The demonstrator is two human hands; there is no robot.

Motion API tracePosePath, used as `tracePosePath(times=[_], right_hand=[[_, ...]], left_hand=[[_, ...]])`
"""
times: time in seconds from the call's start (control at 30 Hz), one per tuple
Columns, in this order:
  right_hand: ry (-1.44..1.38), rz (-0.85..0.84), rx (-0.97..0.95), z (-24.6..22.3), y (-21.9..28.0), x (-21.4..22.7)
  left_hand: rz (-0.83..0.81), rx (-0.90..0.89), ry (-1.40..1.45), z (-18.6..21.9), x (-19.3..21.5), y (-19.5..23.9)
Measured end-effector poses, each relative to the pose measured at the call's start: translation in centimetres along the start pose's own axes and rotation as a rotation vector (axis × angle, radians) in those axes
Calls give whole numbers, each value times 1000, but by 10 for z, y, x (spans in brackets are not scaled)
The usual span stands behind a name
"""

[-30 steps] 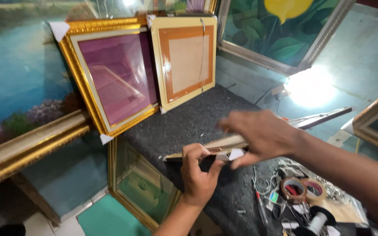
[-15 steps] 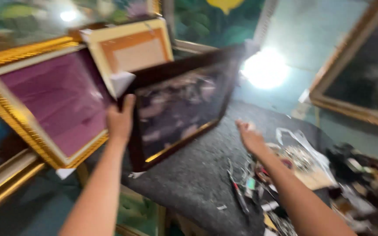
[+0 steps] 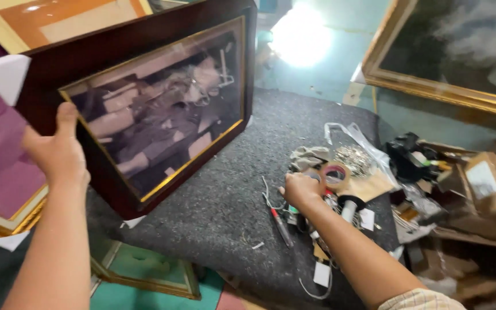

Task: Cleaning the glass of framed photographs and applying finishing tape to the frames on a workshop bench.

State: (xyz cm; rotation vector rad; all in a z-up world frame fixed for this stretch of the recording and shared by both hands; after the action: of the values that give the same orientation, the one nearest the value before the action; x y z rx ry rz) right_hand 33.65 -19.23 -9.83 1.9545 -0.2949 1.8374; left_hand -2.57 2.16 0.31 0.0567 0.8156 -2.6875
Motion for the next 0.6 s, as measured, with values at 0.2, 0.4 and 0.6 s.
tracePosePath(times=[0.2, 0.4, 0.6], right_hand=[[-1068, -152, -41, -63, -51, -26], [-1707, -379, -237, -109, -88, -78], [-1995, -198, -432, -144, -58, -57]], left_hand=[[96, 211, 115, 27, -28, 9], [302, 485, 186, 42, -31, 22], [510, 641, 169, -5, -9, 31]])
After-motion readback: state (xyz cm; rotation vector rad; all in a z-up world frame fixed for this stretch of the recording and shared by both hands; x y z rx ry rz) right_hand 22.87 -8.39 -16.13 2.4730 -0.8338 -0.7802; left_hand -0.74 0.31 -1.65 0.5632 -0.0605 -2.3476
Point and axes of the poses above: each hand's wrist, its own y-axis away from the middle knuckle, its own x-axis out of the back of the hand, z = x × y, the point moved 1 cm from there along -y, towards the middle knuckle, and after that the axes turned 7 degrees about x, right-handed, at the moved point
